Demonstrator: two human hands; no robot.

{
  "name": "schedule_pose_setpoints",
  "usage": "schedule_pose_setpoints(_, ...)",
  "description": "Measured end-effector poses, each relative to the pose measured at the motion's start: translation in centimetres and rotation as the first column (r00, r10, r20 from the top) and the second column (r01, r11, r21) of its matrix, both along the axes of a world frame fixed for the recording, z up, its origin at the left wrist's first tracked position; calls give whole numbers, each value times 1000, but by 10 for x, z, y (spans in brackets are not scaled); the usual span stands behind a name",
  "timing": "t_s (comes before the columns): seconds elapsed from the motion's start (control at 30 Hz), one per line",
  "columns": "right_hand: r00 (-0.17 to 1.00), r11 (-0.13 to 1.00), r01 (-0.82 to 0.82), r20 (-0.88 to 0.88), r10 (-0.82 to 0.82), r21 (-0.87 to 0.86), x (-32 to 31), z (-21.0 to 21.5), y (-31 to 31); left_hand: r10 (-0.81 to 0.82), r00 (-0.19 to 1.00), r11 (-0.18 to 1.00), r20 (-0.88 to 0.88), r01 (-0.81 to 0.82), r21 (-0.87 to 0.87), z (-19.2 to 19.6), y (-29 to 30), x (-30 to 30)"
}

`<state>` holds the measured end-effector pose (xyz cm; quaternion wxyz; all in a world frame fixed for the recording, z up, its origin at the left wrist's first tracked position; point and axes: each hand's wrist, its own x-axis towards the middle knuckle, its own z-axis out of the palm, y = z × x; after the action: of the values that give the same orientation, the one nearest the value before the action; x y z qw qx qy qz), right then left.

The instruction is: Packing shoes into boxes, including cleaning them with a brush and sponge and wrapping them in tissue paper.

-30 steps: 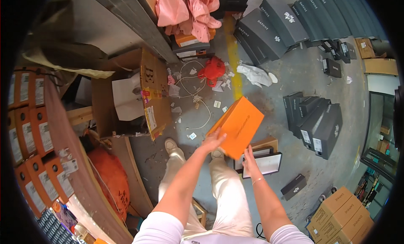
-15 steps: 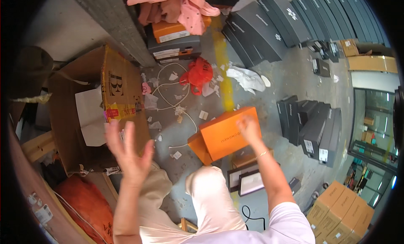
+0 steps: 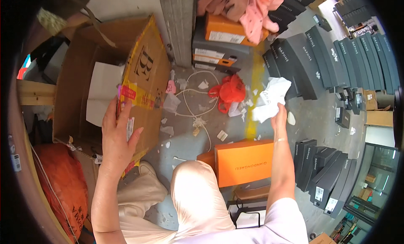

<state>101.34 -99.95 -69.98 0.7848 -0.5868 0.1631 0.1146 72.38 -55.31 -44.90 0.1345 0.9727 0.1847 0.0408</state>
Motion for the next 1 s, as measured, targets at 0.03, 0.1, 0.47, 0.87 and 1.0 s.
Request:
schedule_pose_setpoints(0.03,999,988,-15,-40,21,156,-12,33,26,-12,1000,995,-5,12,95,-1,1,-4)
schedule_pose_setpoints(0.1,968,954,-127,-178,179,273,-29,60,37,-112,991,973,73,95,211,3,-8,-7)
schedule_pose_setpoints(0.47,429,427,-903,25,903,59,-144,93,152,44,998,480,43,16,-877,-88,-133,-6)
schedule_pose_setpoints(0.87,904,498,-395,-229,361,-772,16,-66,126,-109,772,746,-627,-353,-564,12,-45,-224)
schedule_pose_setpoints(1.0,751,179,-524,-352,559,-832,-1,-119,175,-14,773,713,-634,-437,-549,-4,-47,-229)
